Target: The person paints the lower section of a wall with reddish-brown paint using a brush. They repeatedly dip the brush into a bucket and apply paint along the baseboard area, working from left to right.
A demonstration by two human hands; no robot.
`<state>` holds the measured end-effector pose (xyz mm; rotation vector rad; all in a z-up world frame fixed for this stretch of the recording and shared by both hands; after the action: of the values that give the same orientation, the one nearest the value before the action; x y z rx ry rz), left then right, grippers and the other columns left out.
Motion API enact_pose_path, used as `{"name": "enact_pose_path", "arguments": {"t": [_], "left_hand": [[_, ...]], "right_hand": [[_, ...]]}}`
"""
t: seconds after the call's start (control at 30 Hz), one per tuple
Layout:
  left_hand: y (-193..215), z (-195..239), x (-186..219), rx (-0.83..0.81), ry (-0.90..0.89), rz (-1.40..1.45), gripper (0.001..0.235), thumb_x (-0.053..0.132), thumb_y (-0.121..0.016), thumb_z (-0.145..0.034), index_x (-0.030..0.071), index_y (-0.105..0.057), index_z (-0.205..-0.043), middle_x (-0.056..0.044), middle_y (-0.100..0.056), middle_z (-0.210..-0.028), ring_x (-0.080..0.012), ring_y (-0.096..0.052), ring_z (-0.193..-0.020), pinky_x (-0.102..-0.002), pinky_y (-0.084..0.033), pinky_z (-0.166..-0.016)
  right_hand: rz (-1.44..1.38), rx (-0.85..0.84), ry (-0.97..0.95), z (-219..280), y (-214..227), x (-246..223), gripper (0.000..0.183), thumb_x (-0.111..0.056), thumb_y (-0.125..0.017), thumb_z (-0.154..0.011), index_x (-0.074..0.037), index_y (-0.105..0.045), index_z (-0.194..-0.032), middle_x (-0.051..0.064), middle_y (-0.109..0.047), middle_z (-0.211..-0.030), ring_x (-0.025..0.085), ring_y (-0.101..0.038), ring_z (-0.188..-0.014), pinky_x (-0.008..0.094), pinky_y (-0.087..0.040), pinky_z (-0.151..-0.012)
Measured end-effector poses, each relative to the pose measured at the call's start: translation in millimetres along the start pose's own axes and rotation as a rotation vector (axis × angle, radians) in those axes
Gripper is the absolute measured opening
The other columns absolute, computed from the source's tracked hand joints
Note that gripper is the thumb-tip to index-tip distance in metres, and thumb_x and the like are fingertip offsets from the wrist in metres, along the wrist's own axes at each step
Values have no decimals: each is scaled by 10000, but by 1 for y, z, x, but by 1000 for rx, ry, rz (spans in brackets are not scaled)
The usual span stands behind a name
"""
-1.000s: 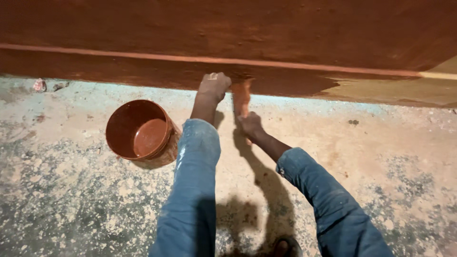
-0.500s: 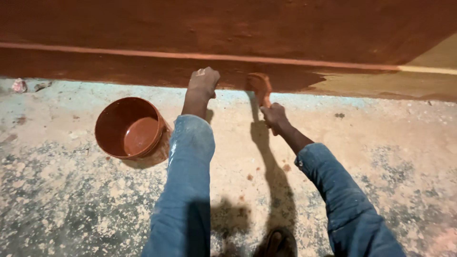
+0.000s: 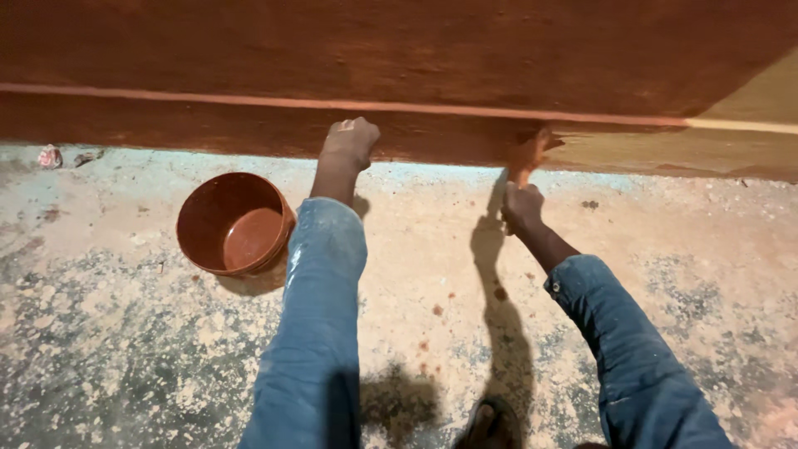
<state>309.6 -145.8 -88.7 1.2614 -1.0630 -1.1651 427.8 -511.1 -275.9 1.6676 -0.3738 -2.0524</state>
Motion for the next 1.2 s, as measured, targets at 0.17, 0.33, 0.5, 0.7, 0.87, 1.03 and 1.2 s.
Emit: {"name": "enact_pose_path", "arguments": {"t": [0.17,0.33,0.5,0.7,0.87,1.03,1.2], "left_hand": [[7,12,-13,-42,30,16,196,68,-805,-772,80,-765,-963,-163,-731,-1064,-332,-704,-1048,-440,-568,-900],[9,7,-13,44,43,-4,146,-30,-691,-868,79,-769,-927,-177,-743,-1028,-332,-729,-1000,-449,-580,-871],[12,6,-11,87,26,41,161,-59,-673,-846,65,-758,-902,-192,-729,-1041,-347,-712,-1027,-454,-574,-877],[25,8,1,102,-9,53,126,27,-792,-776,79,-760,-887,-173,-730,-1031,-344,-701,-1033,-451,-567,-885],[19,2,4,-20,-6,41,268,79,-894,-690,88,-755,-919,-163,-728,-1047,-333,-700,-1062,-430,-570,-910],[16,-1,6,40,-12,112,325,51,-895,-665,99,-732,-941,-149,-708,-1085,-339,-671,-1097,-440,-545,-931],[4,-6,6,45,-38,72,297,90,-884,-706,101,-724,-955,-151,-705,-1100,-333,-662,-1119,-447,-538,-947]], "right_hand": [[-60,28,149,24,-38,-54,405,-323,-563,-967,68,-578,-859,154,-656,-660,241,-672,-485,418,-555,-417],[44,-143,153,62,-77,-86,496,-311,-511,-1029,128,-644,-841,181,-657,-644,255,-640,-476,411,-542,-435],[223,-186,345,86,-85,-109,461,-298,-579,-985,155,-577,-903,272,-654,-673,385,-688,-573,481,-567,-550],[421,-132,681,78,-79,-111,469,-308,-603,-978,139,-599,-837,339,-650,-744,500,-672,-745,539,-539,-708],[327,-34,497,61,-28,-102,517,-326,-540,-1005,69,-615,-681,287,-633,-582,396,-660,-532,476,-539,-585],[-10,91,30,56,31,-73,457,-294,-506,-992,60,-584,-713,181,-606,-579,279,-619,-441,439,-490,-390],[-153,161,-131,44,48,-40,376,-283,-526,-989,64,-566,-850,154,-592,-624,260,-589,-460,446,-437,-391]]}}
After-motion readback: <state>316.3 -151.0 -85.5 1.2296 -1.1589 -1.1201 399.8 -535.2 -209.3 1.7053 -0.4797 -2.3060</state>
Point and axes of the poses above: each hand's wrist, its own z-axis away from the middle knuckle, its own y-axis out of the back of the hand, x = y × z, the point moved 10 cm from there along -z, towards the middle knuckle
